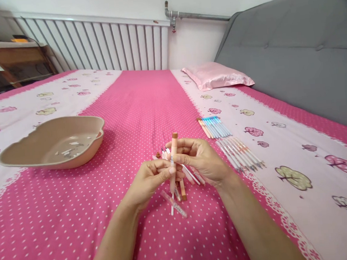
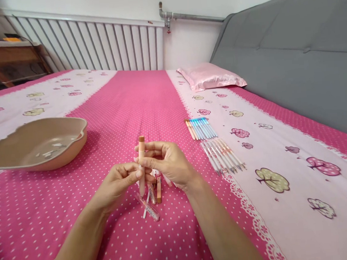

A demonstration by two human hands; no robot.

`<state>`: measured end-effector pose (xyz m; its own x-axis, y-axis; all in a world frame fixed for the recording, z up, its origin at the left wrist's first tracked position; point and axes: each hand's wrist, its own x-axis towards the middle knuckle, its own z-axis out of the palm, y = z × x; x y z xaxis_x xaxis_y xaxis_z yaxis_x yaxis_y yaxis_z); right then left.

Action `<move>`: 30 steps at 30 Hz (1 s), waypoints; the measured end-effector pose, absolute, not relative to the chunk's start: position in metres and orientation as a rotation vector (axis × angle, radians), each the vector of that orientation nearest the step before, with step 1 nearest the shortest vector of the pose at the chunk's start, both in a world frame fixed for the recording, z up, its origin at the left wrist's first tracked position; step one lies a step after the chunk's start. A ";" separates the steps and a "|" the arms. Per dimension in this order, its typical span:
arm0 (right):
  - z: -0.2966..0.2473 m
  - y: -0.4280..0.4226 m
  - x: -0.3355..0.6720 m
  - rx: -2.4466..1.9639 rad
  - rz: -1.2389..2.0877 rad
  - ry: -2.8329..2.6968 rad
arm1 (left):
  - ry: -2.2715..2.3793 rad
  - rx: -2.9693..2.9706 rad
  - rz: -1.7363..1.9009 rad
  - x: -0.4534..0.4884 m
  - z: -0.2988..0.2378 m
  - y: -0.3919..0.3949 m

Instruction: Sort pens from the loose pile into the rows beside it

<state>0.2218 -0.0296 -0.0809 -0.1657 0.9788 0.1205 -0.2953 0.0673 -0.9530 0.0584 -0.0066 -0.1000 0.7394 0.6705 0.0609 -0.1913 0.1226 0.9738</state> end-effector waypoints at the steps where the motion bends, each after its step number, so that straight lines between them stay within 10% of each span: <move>1: -0.082 -0.030 0.222 -0.835 1.381 -1.183 | 0.442 1.302 0.661 0.059 -0.100 -0.007; 30: -0.096 -0.034 0.202 -2.124 0.511 -2.157 | 0.702 1.150 1.022 0.060 -0.111 0.002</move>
